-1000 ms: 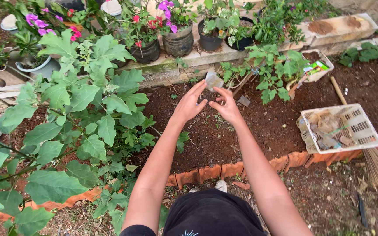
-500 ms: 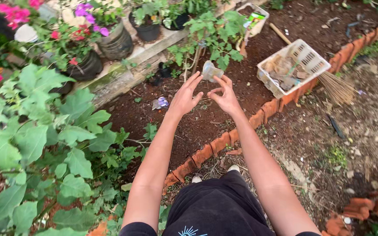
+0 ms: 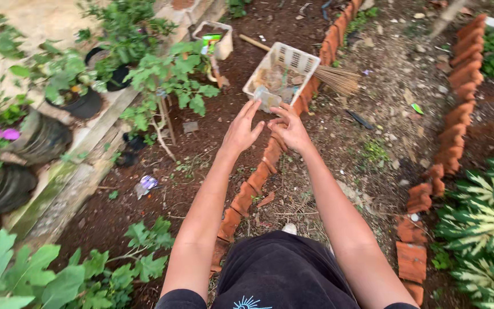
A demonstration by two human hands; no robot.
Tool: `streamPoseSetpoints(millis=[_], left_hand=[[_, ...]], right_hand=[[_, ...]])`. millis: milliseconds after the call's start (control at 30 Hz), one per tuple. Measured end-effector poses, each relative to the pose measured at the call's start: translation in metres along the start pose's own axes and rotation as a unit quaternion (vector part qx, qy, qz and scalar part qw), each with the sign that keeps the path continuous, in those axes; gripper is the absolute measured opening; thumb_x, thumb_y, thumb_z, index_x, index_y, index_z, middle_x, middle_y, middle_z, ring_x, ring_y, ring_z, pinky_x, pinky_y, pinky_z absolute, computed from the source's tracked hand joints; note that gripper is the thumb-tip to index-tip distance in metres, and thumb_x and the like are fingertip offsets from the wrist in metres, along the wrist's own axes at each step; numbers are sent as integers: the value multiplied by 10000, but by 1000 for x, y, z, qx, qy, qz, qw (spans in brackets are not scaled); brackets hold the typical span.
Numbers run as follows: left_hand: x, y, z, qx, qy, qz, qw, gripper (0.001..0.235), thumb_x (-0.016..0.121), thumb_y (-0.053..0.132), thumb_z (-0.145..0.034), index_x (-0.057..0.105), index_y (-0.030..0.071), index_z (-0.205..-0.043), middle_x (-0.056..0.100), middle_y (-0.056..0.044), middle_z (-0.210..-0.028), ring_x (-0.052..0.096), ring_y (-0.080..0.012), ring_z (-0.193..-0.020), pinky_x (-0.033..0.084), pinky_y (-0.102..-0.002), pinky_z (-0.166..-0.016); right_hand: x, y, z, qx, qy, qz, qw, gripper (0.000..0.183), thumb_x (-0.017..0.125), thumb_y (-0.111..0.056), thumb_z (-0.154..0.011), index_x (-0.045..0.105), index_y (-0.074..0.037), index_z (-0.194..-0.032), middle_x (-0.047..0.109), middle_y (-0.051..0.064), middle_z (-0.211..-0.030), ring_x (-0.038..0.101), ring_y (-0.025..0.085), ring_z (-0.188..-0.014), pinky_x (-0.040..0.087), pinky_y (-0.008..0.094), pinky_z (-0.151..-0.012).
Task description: The person picks up pieces of trash and plastic scraps from the garden soil by hand and places them into a plastic crate.
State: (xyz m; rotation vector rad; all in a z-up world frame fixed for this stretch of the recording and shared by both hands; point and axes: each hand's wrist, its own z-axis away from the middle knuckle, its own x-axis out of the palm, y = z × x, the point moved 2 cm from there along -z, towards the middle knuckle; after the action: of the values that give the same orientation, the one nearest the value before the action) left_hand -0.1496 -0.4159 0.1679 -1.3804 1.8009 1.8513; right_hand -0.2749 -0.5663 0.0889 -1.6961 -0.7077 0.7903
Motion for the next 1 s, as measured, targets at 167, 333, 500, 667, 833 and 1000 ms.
streamPoseSetpoints(millis=[167,333,500,667,833,1000], left_hand=[[81,53,-66,82,-43,-19,996,743,705,239,-922,373,143,-1579,378,-158,-1619,440,-355,-1439,399,-434,-1163],[144,103,-109,172,-80,-23,982,716,695,240,-958,370,153,-1590,364,-157,-1618,414,-352,-1462,385,-443,-1183],[180,129,-144,188,-150,-64,968,609,679,228,-940,468,216,-1511,376,-77,-1626,426,-307,-1453,406,-447,-1140],[211,120,-205,249,-97,-95,959,515,684,235,-927,576,168,-1426,507,-88,-1513,520,-315,-1348,432,-483,-1076],[265,103,-284,233,-102,-114,960,252,650,259,-952,666,110,-1156,667,-88,-1219,603,-297,-1207,476,-479,-999],[314,86,-398,191,-135,-129,964,256,582,324,-1112,619,87,-1024,707,-107,-1133,636,-309,-1161,522,-485,-1029]], right_hand=[[-120,-2,14,46,155,14,987,366,765,-119,-938,535,20,-1186,662,138,-1202,742,181,-1018,606,340,-842],[-201,-19,30,86,243,94,962,564,793,-154,-871,480,-12,-1318,643,126,-1088,729,194,-880,589,329,-696],[-262,12,38,59,296,190,934,427,779,-135,-868,608,26,-1224,592,151,-1164,723,204,-817,611,336,-709],[-313,30,24,61,309,256,914,389,793,-130,-819,584,6,-1117,577,160,-1181,682,241,-946,583,385,-793],[-372,55,-24,82,314,299,897,359,771,-153,-801,551,-31,-1056,591,151,-1060,621,257,-903,536,425,-806],[-426,97,-121,122,305,307,893,316,716,-142,-798,482,-52,-991,554,115,-972,579,231,-846,500,410,-759]])
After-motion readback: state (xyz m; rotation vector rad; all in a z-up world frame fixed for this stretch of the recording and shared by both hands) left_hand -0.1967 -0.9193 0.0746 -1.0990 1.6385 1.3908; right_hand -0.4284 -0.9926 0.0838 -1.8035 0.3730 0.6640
